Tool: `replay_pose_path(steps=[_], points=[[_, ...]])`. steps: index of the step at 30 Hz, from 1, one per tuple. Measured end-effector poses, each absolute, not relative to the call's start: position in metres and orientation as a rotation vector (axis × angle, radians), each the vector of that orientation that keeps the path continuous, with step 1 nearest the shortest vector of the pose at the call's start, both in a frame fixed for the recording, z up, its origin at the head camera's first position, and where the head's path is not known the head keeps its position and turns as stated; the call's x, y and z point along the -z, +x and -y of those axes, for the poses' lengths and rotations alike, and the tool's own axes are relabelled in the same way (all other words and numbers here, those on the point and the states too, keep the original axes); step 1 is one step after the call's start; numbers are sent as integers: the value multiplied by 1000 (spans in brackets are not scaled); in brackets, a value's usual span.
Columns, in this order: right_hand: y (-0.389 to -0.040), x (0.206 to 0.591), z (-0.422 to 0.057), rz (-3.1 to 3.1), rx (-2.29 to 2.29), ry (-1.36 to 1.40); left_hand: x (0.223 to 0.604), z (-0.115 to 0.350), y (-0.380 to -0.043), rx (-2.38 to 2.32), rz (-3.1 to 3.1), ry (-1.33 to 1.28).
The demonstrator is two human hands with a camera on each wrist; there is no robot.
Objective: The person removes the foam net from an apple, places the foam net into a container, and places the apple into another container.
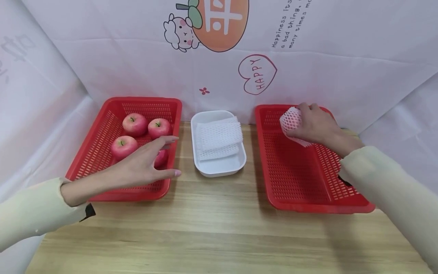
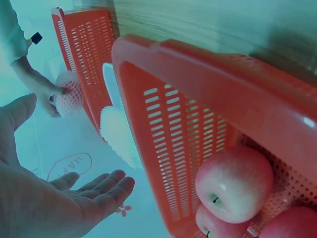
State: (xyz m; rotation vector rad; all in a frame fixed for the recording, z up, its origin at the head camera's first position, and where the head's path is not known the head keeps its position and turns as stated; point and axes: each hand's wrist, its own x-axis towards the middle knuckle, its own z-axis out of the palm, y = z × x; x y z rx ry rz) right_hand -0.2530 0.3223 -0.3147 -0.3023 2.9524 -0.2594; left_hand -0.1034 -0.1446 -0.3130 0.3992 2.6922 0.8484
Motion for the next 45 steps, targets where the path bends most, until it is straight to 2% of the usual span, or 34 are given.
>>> replay_pose_path(steps=[10, 21, 32, 45], points=[[-211, 281, -275, -2978, 236, -461, 312, 137, -92, -1013, -2616, 435], [-152, 275, -218, -3027, 296, -843, 311, 125, -78, -1163, -2547, 526], [-107, 292, -183, -2904, 265, -1078, 325, 119, -60, -1293, -2402, 467], [-64, 337, -167, -2800, 237, -1273, 338, 103, -40, -1424, -2323, 563]])
